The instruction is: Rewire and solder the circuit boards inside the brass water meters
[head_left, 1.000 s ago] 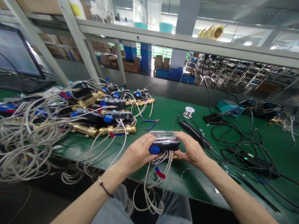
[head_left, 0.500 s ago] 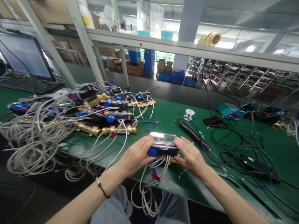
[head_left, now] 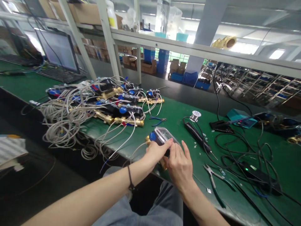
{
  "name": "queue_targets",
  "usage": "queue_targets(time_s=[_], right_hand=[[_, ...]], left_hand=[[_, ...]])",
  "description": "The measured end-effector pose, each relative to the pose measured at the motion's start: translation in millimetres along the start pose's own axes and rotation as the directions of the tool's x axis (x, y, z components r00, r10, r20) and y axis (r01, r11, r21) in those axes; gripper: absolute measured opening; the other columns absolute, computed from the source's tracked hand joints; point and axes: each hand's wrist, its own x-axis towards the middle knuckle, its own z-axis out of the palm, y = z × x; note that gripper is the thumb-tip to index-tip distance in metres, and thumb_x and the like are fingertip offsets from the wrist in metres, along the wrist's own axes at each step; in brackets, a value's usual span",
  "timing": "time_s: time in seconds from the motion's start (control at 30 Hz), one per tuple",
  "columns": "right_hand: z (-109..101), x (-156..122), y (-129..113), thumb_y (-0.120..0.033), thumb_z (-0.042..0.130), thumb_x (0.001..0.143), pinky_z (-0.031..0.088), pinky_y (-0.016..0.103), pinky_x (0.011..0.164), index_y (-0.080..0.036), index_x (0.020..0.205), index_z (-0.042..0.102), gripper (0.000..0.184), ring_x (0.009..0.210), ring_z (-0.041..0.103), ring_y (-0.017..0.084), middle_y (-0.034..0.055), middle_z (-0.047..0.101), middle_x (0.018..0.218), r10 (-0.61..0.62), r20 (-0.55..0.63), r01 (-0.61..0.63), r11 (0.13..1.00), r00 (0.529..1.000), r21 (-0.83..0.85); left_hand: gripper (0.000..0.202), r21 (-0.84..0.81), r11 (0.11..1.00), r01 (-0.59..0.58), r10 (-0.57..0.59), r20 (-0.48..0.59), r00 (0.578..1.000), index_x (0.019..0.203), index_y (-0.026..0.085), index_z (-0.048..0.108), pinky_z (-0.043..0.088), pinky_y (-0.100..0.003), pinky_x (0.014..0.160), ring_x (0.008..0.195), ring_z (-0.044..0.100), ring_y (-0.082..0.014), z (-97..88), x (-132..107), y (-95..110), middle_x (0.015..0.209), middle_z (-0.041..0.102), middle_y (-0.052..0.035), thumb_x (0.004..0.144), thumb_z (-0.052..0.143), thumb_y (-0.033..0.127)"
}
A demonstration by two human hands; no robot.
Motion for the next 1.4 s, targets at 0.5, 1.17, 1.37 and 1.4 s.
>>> queue_targets(time_s=[0.5,1.17,1.37,1.4], right_hand=[[20.2,52.4,27.6,-0.028,0.032,0.095,0.042,0.021,0.066,-0.018,0.079,0.064,0.037,0.069,0.06,0.012,0.0036,0.067,0.076,-0.016,0.353,-0.152,0.884,0.935,0.443],[28.3,45.7,2.8,-0.025,0.022,0.096,0.042,0.024,0.073,-0.014,0.077,0.069,0.052,0.075,0.064,0.016,0.0092,0.07,0.079,-0.032,0.504,-0.237,0.855,0.863,0.46],[30.2,46.4,1.6,-0.025,0.023,0.096,0.043,0.024,0.073,-0.014,0.069,0.067,0.054,0.07,0.063,0.016,0.0093,0.069,0.073,-0.04,0.502,-0.242,0.842,0.864,0.483],[30.8,46.7,1.3,-0.025,0.023,0.096,0.043,0.025,0.073,-0.014,0.068,0.067,0.054,0.069,0.063,0.015,0.0093,0.069,0.071,-0.042,0.504,-0.242,0.841,0.862,0.484]], left_hand=[[0.034,0.66,0.616,-0.431,0.131,0.453,0.882,0.041,0.021,0.042,0.042,-0.041,0.087,0.07,0.06,-0.0259,-46.4,16.9,25.8,0.047,0.051,0.0013,0.039,0.074,0.034],[0.028,0.55,0.801,-0.235,0.496,-0.391,0.775,0.08,0.02,0.049,0.043,-0.035,0.07,0.078,0.054,-0.022,-14.5,-36.4,-65.1,0.081,0.056,-0.0071,0.096,0.027,0.026],[0.03,0.546,0.803,-0.238,0.493,-0.386,0.78,0.073,0.021,0.045,0.039,-0.033,0.065,0.072,0.051,-0.0208,-18.5,-30.1,-65.7,0.076,0.055,-0.0074,0.094,0.023,0.021],[0.03,0.54,0.807,-0.237,0.489,-0.389,0.781,0.072,0.021,0.045,0.039,-0.033,0.065,0.071,0.051,-0.0203,-18.7,-29.2,-66.2,0.075,0.055,-0.0071,0.094,0.024,0.021]])
